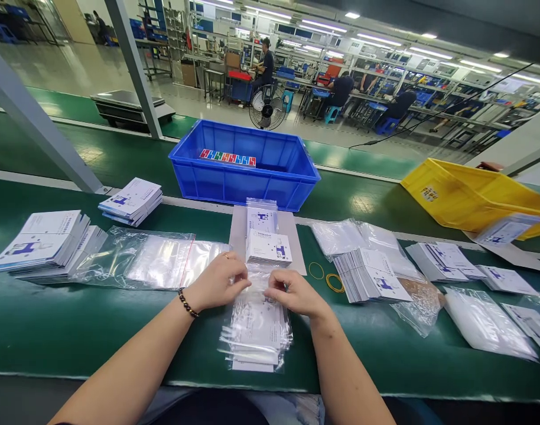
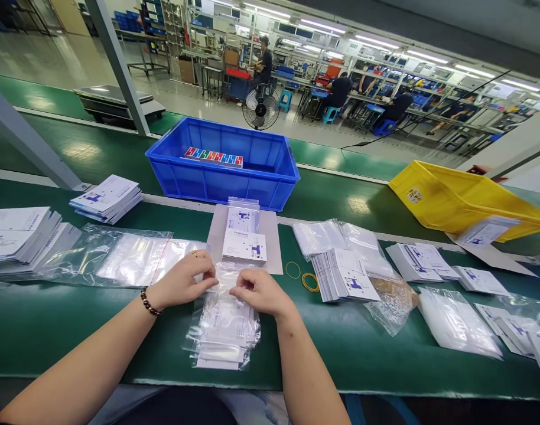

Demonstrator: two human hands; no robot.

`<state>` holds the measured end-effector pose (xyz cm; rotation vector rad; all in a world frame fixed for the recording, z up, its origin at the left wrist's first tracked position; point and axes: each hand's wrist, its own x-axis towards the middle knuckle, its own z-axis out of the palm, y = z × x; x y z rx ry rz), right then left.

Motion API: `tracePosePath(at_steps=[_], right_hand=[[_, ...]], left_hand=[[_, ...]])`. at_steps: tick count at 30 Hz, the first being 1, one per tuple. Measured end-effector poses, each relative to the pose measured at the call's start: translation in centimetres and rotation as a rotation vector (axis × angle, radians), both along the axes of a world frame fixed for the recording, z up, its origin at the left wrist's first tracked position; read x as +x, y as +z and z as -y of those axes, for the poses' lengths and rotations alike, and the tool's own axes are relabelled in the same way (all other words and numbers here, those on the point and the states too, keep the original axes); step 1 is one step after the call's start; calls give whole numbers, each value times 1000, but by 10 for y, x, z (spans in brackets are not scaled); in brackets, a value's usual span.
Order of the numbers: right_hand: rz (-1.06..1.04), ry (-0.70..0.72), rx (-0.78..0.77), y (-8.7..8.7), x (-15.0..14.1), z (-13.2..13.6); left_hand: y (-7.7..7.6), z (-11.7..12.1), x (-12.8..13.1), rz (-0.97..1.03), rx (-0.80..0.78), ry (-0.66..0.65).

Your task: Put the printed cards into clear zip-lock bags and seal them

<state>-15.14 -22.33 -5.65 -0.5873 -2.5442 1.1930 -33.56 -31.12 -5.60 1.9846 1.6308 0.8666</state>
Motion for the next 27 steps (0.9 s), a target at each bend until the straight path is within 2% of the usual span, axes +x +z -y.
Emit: tracePosePath(at_steps=[3,5,8,11,19,24,27], right_hand=[[-121,-86,14,-2,4,-7],[-213,-271,101,-12,4,-13],[-144,-586,192,-30,3,-25],[-38,-748,150,-40,2,-34],[-129,-905,132,-39,-1,-38],[39,-900,79,-36,-3,-37],[85,-911,55,-34,-4,-37]], left_hand=[[-1,0,-2,72,-98,41],[-3,-1,-3,165,-189,47],[-7,-1,-3,319,-280,56],[-8,-2,-1,389,-314,49],[-15,-4,8,343,-326,22],[-19,-4,12,338,-335,97],[-22,-6,15,267,-371,95]])
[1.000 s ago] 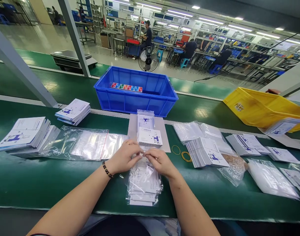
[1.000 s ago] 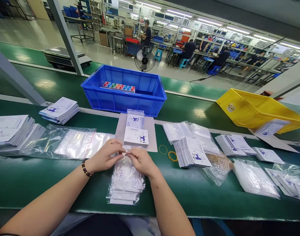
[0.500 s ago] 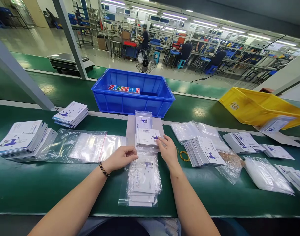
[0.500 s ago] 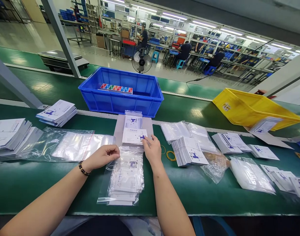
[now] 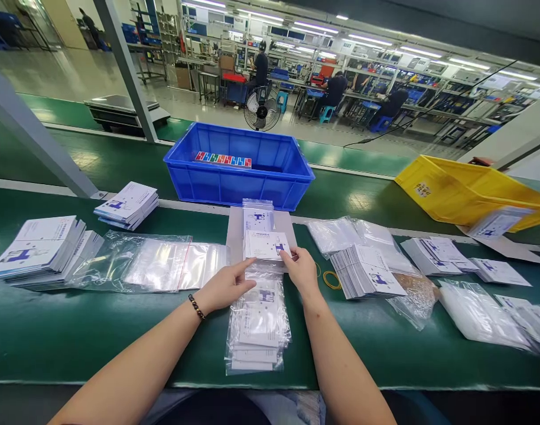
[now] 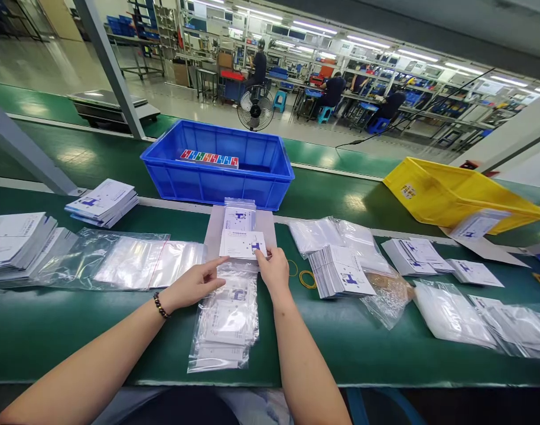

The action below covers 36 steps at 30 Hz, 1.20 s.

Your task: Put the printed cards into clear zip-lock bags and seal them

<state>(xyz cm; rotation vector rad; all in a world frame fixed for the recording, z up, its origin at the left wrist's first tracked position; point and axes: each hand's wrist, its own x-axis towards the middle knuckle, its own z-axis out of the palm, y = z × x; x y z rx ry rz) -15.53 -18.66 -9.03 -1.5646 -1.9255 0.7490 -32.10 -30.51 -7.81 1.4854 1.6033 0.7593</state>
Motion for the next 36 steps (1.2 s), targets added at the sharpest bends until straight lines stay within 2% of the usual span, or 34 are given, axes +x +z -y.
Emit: tracePosePath(at_steps=[3,6,9,11,16,21,23,26,31,33,36], right_hand=[[-101,-48,59,1,0,1],[-371,-73,89,3,0,2],[-682,6,-12,7,3,6],[-770,90,-58,11,5,9],[-719,212,-91,17,10,12],[-695,166,-59,17,14,9],[-678,189,-67,17,16,9],[-568,377,-145,18,15,12],[-338,926,-316,23,8,21],[-312,986,-387,24,6,24],[-350,875,-428,24,4,27]], left_hand=[[-4,-1,2,-41,-30,-26],[-3,-1,1,-34,-11,-24],[1,0,-1,10,33,-52],[4,1,-2,51,77,-65],[6,2,-3,175,113,35],[7,3,-2,261,155,8],[7,3,-2,253,166,8],[7,3,1,241,166,30],[4,4,8,293,242,130],[3,3,10,322,254,163],[1,3,9,446,183,202]])
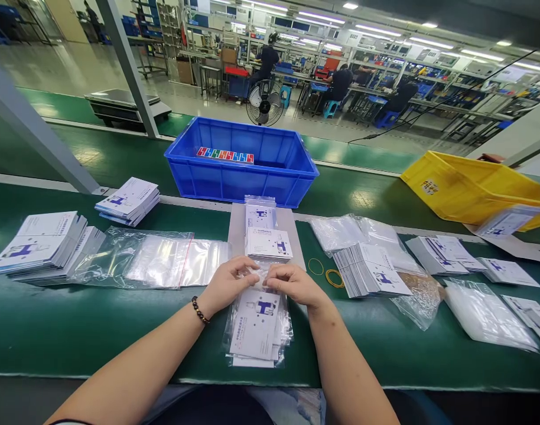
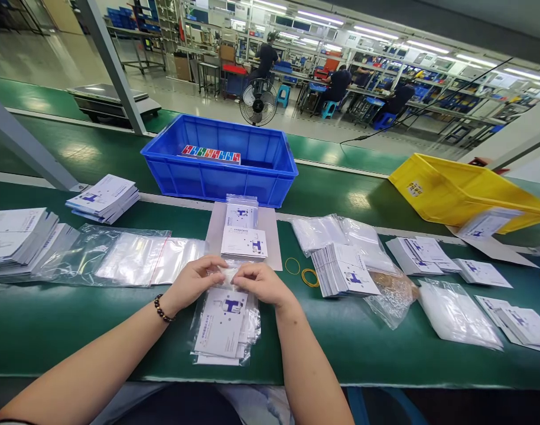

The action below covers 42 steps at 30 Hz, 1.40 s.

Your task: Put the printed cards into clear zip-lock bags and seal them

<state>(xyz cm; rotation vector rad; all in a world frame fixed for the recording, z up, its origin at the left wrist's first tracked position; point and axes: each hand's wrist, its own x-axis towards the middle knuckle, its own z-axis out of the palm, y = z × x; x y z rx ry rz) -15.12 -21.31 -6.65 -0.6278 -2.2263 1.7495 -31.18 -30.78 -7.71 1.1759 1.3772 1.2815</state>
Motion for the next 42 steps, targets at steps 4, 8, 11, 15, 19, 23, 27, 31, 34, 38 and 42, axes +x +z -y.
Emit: tracePosePath(at_steps=[4,8,11,15,19,23,27,31,34,38,42], right_hand=[[-40,-157,-24,-2,0,3],[-64,-228,-8,-3,-1,4],[-69,-263,-24,-2,-1,5],[-19,-273,-67,-1,-2,5],[2,-276,-74,1,-6,6],[-39,-339,2,3,-7,7],[-50,-373,-25,2,-6,6],[-27,-355,-141,-2,-8,5],[-48,-378,-104,-4,-10,7],[-80,-373,3,-4,-12,8],[-72,-352,-13,-4,-12,8]], left_hand=[[-1,-2,-2,172,-182,-42],[1,-3,-3,207,-245,-24],[1,-3,-4,213,-244,-27],[1,-4,-4,178,-204,5],[1,-4,-5,148,-193,1],[0,-4,-7,165,-206,-32],[1,-4,-8,168,-170,16],[2,-4,-7,167,-128,46],[1,-4,-6,183,-130,51],[0,-4,-5,168,-132,81],[1,-4,-4,137,-108,128]])
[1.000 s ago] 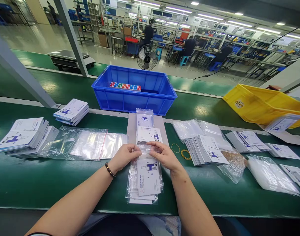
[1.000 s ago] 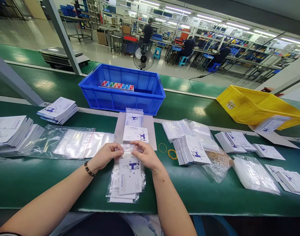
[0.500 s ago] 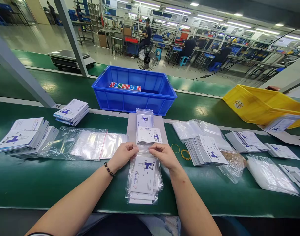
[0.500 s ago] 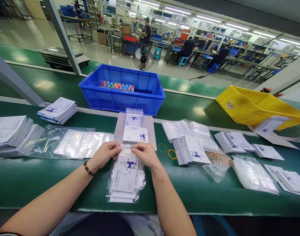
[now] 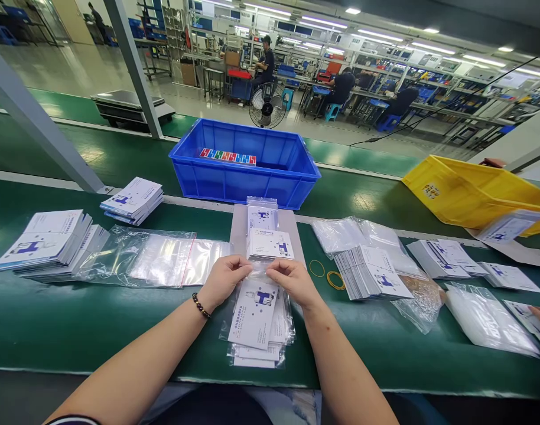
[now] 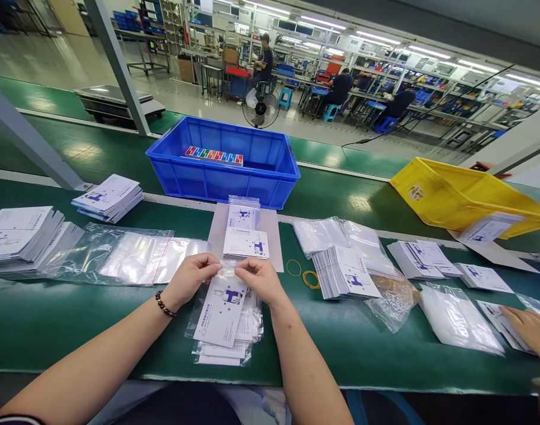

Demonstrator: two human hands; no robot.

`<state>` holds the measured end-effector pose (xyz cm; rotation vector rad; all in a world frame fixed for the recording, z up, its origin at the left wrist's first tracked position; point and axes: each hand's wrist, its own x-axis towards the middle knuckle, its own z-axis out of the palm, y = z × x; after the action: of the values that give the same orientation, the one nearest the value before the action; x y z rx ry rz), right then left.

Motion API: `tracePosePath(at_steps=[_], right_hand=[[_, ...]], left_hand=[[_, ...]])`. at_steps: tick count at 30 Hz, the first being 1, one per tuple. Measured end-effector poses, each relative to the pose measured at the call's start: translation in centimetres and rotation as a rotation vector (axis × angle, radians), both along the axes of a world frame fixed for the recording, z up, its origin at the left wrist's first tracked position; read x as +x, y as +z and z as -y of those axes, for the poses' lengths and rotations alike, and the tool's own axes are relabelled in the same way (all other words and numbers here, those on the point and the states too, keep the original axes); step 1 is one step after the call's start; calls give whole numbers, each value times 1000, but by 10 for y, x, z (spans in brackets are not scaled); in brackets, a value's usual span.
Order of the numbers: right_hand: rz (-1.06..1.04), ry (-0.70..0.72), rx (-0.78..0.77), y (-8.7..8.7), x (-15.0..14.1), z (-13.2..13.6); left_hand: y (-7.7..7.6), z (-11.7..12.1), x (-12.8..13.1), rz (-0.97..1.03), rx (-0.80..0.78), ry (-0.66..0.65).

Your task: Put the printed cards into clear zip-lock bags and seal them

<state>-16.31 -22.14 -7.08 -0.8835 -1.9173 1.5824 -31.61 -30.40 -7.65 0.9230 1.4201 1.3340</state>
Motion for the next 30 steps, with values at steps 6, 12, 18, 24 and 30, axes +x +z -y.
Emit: tracePosePath(at_steps=[6,12,18,24,30], right_hand=[[13,-30,57,-5,0,-1],[15,-44,169,-4,1,-1],[10,-24,141,-7,-1,-1],[2,-22,171,-9,-7,3],[49,8,329,-1,-5,8]], left_hand=[[-3,-2,-1,57,16,3],[-3,-2,-3,-108,47,43],[-6,-3,0,-98,55,37],[-6,-4,6,-111,25,-17],[-1,0,3,-275,78,-82]])
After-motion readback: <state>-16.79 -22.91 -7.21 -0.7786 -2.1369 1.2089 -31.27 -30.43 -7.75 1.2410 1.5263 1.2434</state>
